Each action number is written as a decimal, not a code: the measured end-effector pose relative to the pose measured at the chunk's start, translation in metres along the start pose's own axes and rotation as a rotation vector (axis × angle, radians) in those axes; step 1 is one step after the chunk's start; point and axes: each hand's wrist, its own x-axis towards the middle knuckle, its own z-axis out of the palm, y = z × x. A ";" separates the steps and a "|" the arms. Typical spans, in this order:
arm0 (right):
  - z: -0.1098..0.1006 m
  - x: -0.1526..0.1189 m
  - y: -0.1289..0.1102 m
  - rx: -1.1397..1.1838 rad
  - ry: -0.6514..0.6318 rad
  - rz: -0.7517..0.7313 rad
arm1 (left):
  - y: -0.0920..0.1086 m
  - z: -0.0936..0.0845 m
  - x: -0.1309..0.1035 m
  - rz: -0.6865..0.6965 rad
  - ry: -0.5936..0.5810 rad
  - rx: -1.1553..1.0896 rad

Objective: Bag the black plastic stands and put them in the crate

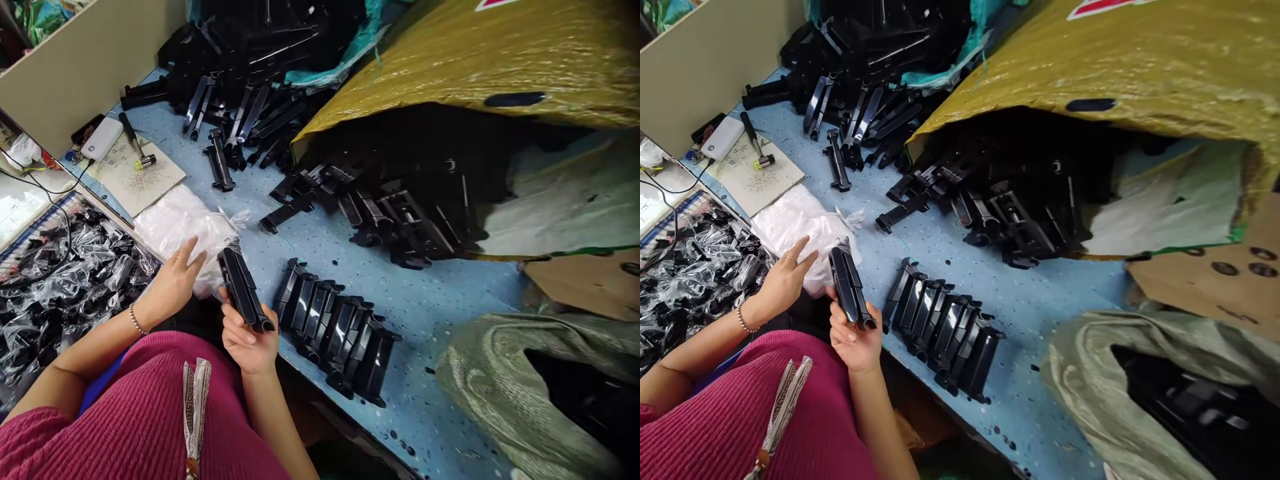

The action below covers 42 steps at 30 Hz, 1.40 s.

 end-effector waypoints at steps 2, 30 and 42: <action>0.000 -0.001 -0.003 0.026 0.012 -0.009 | 0.001 -0.003 -0.001 0.021 0.024 -0.021; 0.050 -0.005 0.010 -1.323 -0.203 -0.142 | -0.011 -0.101 -0.038 0.180 -0.295 -0.398; 0.030 0.006 0.013 -1.222 0.183 -0.250 | -0.277 -0.028 -0.010 -0.853 -0.614 0.329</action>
